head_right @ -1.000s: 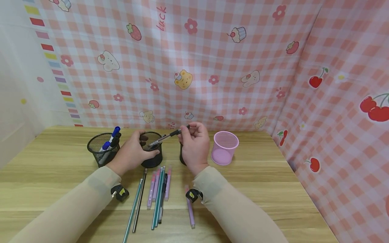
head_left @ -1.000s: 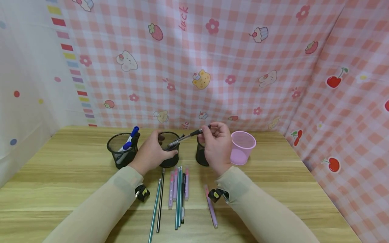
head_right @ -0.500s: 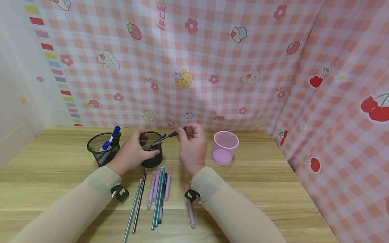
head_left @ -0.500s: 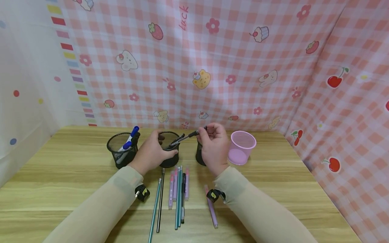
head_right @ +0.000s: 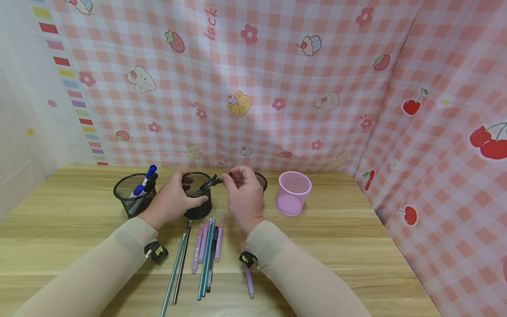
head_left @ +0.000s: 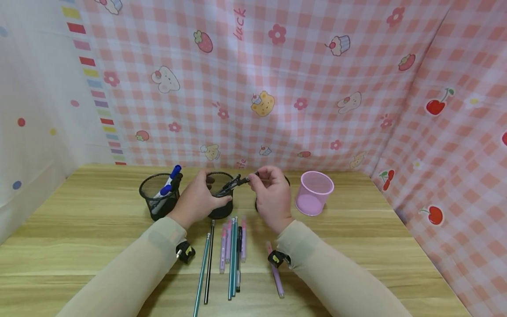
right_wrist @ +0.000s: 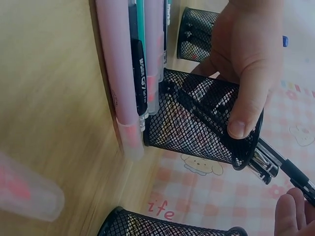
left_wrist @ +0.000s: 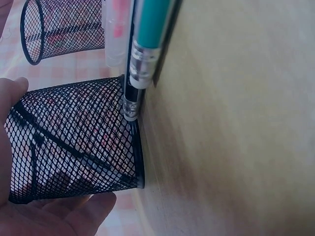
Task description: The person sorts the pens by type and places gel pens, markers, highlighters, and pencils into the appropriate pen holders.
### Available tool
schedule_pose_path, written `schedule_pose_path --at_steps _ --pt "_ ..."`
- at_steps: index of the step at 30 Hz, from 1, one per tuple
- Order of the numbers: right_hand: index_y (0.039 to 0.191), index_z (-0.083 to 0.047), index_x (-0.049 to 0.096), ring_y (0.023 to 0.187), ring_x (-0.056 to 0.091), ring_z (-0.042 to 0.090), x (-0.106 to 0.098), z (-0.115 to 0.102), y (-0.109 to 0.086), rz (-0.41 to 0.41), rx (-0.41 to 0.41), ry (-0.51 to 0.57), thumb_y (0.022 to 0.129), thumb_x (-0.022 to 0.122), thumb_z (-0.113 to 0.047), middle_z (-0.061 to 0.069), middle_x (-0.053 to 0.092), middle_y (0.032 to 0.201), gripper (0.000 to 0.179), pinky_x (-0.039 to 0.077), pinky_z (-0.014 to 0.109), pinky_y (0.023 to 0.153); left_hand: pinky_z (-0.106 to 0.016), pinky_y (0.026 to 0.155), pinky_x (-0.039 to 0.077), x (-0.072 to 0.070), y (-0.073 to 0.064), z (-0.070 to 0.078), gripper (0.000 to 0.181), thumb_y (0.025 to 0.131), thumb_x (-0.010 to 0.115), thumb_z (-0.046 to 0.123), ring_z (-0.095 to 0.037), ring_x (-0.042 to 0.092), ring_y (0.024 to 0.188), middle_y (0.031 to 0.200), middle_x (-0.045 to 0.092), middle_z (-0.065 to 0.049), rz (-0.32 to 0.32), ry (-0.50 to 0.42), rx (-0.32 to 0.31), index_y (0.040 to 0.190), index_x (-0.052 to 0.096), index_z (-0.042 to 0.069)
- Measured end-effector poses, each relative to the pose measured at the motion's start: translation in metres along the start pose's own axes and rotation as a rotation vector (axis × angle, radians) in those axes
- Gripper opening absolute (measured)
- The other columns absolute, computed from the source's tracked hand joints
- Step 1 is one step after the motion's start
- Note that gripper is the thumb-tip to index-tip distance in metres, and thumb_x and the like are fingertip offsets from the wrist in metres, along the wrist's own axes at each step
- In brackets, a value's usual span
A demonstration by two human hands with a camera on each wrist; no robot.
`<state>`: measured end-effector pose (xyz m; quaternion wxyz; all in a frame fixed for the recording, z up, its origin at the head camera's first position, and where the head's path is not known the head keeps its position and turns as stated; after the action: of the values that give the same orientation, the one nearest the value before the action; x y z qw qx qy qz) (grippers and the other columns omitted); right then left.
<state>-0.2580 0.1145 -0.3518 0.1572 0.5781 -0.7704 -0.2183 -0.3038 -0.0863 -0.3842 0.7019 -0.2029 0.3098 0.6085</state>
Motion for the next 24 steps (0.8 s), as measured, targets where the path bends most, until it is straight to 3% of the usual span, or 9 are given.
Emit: schedule_pose_path --at_steps 10,24 --pt "0.103 -0.002 0.068 0.079 0.069 0.014 0.0003 0.0015 -0.0039 -0.084 0.029 -0.108 0.1 0.073 -0.011 0.016 0.076 0.093 0.01 0.058 0.022 0.072 -0.056 0.11 0.05 -0.0001 -0.0017 0.0012 0.105 0.086 0.083 0.054 -0.04 0.057 0.137 0.152 0.054 -0.022 -0.002 0.004 -0.002 0.16 0.029 0.003" --pt "0.103 -0.005 0.071 0.08 0.071 0.018 0.0005 0.0032 -0.0049 -0.104 0.059 -0.167 0.101 0.071 -0.011 0.014 0.076 0.091 0.006 0.057 0.022 0.07 -0.056 0.111 0.05 0.0002 -0.0013 0.0014 0.105 0.085 0.083 0.056 -0.04 0.055 0.139 0.153 0.053 -0.021 -0.004 0.006 -0.013 0.16 0.03 0.004"
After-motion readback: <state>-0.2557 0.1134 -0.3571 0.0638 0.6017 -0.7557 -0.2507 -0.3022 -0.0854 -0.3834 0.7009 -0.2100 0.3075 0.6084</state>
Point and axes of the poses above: each hand's wrist, its own y-axis towards the middle knuckle, its own x-axis out of the palm, z = x × y, the point moved 2 cm from there along y, towards the middle knuckle
